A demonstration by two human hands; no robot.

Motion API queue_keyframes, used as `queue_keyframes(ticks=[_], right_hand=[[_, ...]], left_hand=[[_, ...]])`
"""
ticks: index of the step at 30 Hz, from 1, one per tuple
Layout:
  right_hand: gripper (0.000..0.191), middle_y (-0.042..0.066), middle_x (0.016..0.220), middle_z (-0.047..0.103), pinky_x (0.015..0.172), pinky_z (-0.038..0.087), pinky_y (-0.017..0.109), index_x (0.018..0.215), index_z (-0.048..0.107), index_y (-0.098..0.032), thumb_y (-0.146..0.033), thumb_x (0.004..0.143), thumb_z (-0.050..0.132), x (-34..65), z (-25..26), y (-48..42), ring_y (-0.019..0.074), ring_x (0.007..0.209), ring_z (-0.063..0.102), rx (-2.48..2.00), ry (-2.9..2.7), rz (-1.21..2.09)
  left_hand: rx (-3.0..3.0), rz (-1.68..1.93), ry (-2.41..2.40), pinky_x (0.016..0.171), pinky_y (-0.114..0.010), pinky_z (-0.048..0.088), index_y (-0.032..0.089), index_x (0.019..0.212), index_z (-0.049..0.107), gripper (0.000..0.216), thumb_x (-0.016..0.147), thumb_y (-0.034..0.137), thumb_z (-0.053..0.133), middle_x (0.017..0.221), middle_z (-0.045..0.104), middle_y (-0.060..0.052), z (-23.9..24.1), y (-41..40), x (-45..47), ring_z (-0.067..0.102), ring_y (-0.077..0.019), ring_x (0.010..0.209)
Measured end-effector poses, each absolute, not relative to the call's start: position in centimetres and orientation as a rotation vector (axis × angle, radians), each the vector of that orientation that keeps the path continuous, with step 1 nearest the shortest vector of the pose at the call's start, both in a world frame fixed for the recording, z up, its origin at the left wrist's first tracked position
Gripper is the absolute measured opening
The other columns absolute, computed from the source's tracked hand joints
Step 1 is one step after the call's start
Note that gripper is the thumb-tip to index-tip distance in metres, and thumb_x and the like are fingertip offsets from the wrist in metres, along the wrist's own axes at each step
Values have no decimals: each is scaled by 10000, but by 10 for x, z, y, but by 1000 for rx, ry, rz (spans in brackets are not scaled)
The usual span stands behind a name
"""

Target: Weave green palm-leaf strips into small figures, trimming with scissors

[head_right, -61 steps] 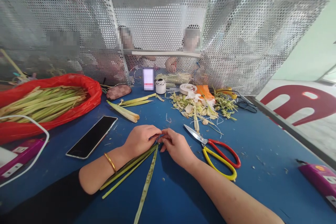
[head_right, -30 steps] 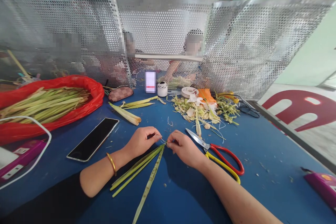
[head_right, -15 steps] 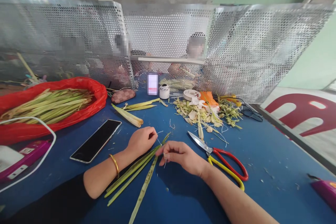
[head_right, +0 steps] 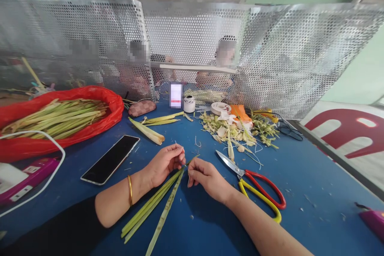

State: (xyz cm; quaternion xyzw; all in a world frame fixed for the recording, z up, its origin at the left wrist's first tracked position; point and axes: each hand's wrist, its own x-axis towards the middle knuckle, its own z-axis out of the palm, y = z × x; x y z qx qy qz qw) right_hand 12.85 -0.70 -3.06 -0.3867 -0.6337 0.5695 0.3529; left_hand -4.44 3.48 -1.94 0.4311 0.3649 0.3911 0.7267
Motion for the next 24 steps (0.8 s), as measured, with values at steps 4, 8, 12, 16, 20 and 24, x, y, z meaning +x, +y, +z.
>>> queue_keyframes(ticks=[4, 8, 12, 16, 20, 24], right_hand=[[269, -20, 623, 558, 616, 409, 264, 719, 486, -185, -405, 840, 580, 130, -30, -5, 129, 599, 539, -1013, -1622, 1457], [281, -34, 588, 519, 603, 386, 259, 692, 473, -190, -411, 832, 575, 128, -27, -3, 117, 571, 477, -1048, -1640, 1431], [275, -44, 577, 495, 592, 372, 256, 689, 461, -195, -402, 841, 558, 126, -25, -4, 113, 562, 460, -1075, -1676, 1400], [267, -47, 584, 513, 591, 389, 257, 754, 457, -199, -432, 857, 536, 124, -28, -6, 115, 564, 487, -1095, -1623, 1382], [346, -72, 606, 497, 589, 414, 258, 1025, 490, -193, -433, 810, 616, 122, -35, -4, 114, 560, 505, -1054, -1542, 1376], [334, -62, 602, 473, 564, 391, 247, 899, 591, -174, -475, 770, 657, 120, -35, -3, 99, 546, 450, -1030, -1549, 1369]], left_hand=[[1156, 849, 834, 494, -209, 313, 175, 685, 500, 225, 763, 353, 613, 503, 419, 68, -21, 37, -42, 433, -77, 493], [1233, 863, 903, 491, -213, 289, 185, 657, 466, 221, 748, 343, 592, 465, 383, 82, -23, 39, -38, 407, -79, 468], [1232, 870, 950, 480, -213, 280, 189, 651, 461, 207, 738, 336, 578, 458, 367, 88, -25, 40, -37, 391, -78, 451], [1274, 879, 959, 521, -224, 344, 182, 672, 504, 203, 753, 355, 573, 503, 450, 62, -21, 38, -39, 443, -96, 501], [1441, 945, 915, 737, -274, 431, 168, 687, 605, 186, 762, 338, 597, 751, 610, -9, -11, 31, -41, 551, -143, 739], [1579, 1025, 863, 964, -314, 368, 179, 671, 681, 133, 750, 278, 641, 1009, 626, -56, -8, 24, -40, 527, -208, 1080]])
